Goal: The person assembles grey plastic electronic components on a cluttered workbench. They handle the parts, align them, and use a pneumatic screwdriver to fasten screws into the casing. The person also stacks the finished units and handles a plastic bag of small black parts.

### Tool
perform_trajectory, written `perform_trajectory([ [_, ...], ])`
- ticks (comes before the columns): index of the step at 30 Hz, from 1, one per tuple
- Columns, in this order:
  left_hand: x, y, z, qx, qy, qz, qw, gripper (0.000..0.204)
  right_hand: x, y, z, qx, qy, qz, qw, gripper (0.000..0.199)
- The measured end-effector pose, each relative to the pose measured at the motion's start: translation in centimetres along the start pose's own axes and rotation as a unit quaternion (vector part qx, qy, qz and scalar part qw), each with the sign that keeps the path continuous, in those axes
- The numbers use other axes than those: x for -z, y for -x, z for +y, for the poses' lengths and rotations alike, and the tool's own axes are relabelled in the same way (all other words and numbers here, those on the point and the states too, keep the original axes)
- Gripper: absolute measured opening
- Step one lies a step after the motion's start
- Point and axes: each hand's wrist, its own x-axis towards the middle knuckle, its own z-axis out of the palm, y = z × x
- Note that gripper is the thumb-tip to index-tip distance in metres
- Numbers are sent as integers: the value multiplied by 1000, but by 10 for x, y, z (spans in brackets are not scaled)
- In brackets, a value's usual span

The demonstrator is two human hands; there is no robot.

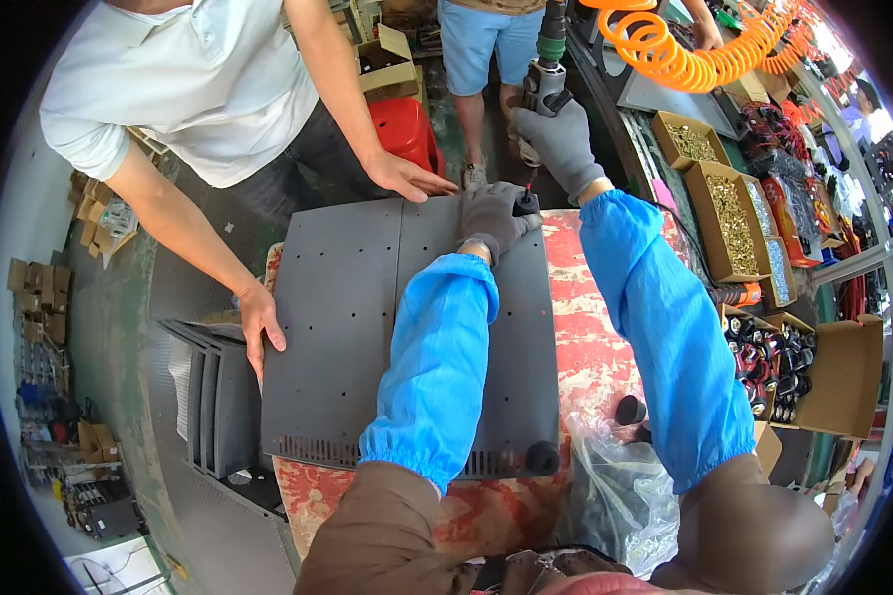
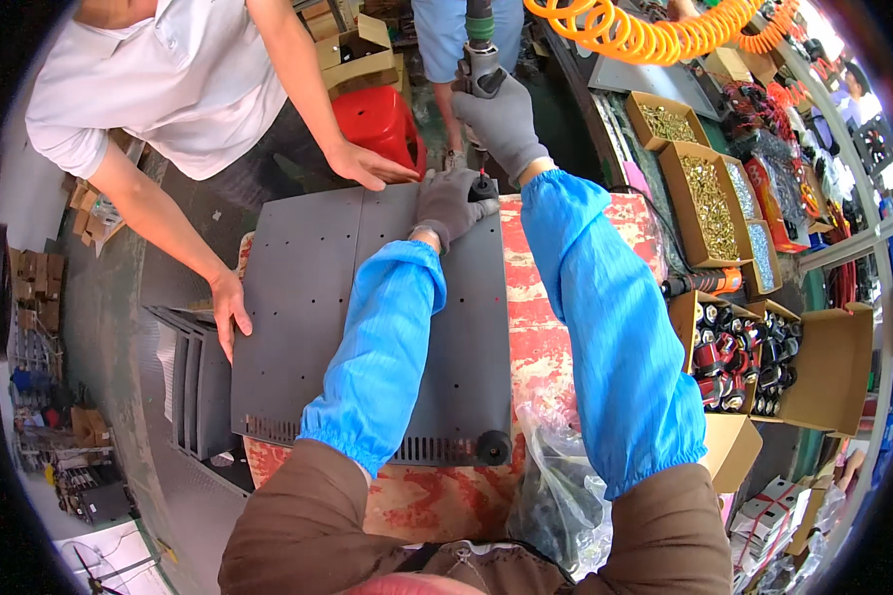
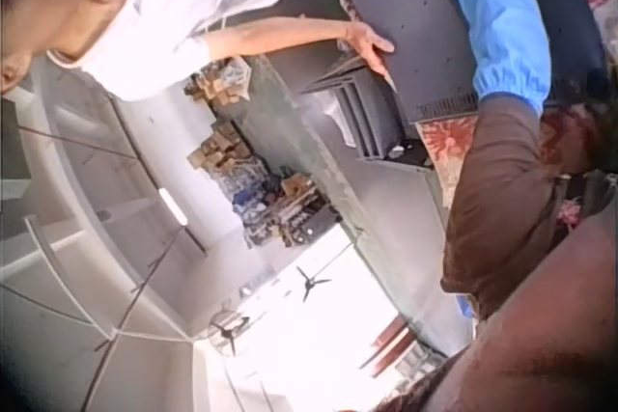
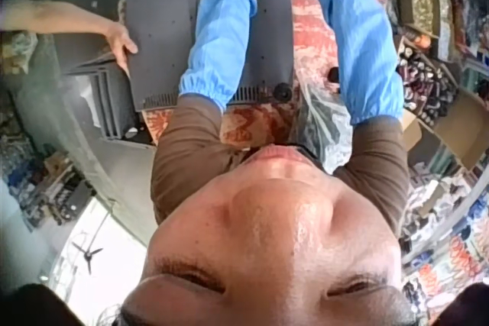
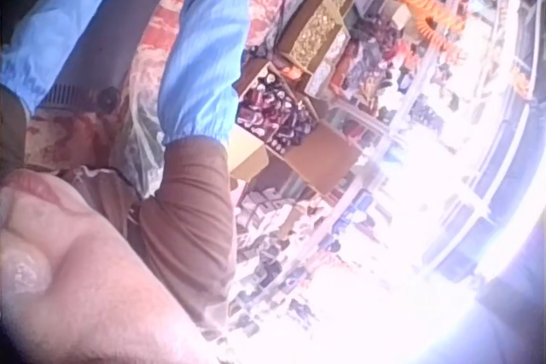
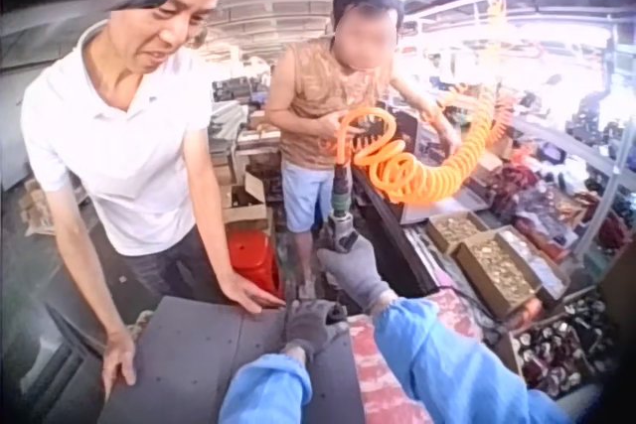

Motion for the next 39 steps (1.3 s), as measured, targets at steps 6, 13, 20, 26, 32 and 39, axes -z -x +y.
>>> perform_trajectory([
  [6,8,5,-2,16,24,-36,999,41,28,6,-71,86,-140,33,986,15],
  [13,8,7,22,48,-55,-49,996,46,80,82,-132,14,-65,68,995,11],
  [20,18,69,56,180,-152,-134,963,64,86,168,-142,-39,-78,36,996,39],
  [26,101,174,76,32,-179,-350,919,63,107,220,-181,-91,-98,77,988,34],
  [32,163,247,110,13,-32,-285,958,48,71,234,-205,-165,-96,87,978,25],
  [39,176,388,185,-68,15,35,997,46,32,233,-162,93,244,128,957,24],
])
